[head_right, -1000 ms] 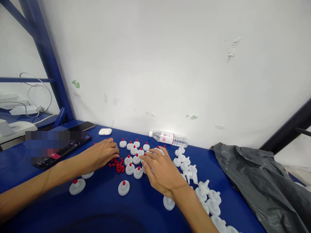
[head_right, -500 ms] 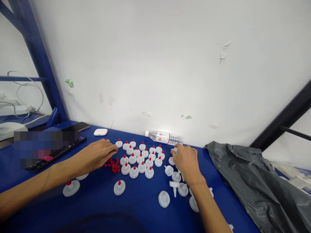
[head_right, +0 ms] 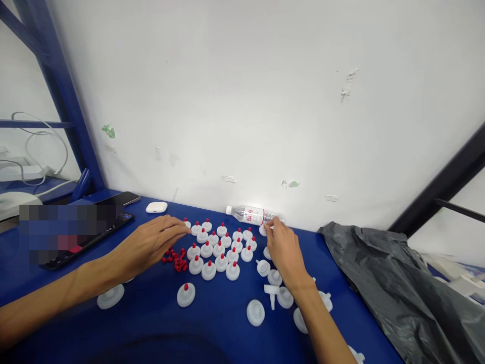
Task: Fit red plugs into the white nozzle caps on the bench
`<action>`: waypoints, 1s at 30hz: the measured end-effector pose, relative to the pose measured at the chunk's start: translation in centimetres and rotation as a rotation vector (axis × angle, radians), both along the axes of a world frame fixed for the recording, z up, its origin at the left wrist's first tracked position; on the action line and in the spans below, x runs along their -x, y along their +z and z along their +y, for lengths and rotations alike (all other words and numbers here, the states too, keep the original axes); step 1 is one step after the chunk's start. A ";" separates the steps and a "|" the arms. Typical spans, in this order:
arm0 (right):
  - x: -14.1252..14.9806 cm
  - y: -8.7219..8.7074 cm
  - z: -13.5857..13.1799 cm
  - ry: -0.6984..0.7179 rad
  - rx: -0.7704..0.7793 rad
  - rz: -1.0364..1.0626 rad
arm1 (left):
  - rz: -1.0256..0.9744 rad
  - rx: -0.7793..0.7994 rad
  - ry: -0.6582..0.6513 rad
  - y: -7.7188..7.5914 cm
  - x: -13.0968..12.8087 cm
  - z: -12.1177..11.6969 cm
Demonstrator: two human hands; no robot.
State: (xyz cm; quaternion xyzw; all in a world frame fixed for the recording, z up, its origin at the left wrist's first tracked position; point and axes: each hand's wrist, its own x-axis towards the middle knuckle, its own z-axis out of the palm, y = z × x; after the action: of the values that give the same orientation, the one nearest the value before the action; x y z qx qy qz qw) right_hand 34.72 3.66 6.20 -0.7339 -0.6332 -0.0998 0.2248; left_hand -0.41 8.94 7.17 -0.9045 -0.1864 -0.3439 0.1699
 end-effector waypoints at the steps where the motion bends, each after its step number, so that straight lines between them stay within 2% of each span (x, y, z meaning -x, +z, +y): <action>1: 0.4 0.3 -0.1 0.039 -0.041 0.023 | -0.039 -0.002 -0.014 0.0 -0.1 -0.2; 5: 3.6 1.3 -1.0 0.286 -0.187 0.063 | -0.172 0.008 -0.075 -0.1 -0.6 -0.9; 9: 7.4 1.5 -2.2 0.556 -0.288 0.008 | -0.202 0.048 -0.152 0.4 -0.9 -1.4; 12: 9.2 1.2 -2.8 0.669 -0.326 -0.057 | -0.220 0.102 -0.184 0.8 -1.0 -1.8; 18: 10.5 0.7 -3.5 0.760 -0.360 -0.144 | -0.226 0.221 -0.245 0.3 -1.1 -2.3; 23: 11.1 0.4 -3.9 0.769 -0.384 -0.101 | -0.189 0.241 -0.304 0.0 -1.1 -2.3; 30: 11.7 0.7 -4.1 0.751 -0.397 0.057 | -0.193 0.214 -0.235 0.2 -0.9 -2.1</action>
State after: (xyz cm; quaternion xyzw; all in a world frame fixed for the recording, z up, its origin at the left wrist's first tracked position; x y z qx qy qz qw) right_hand 23.05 -0.40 6.87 -0.3974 -0.8185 -0.1107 0.3999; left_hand 0.54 6.81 7.35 -0.8958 -0.1305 -0.4247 0.0125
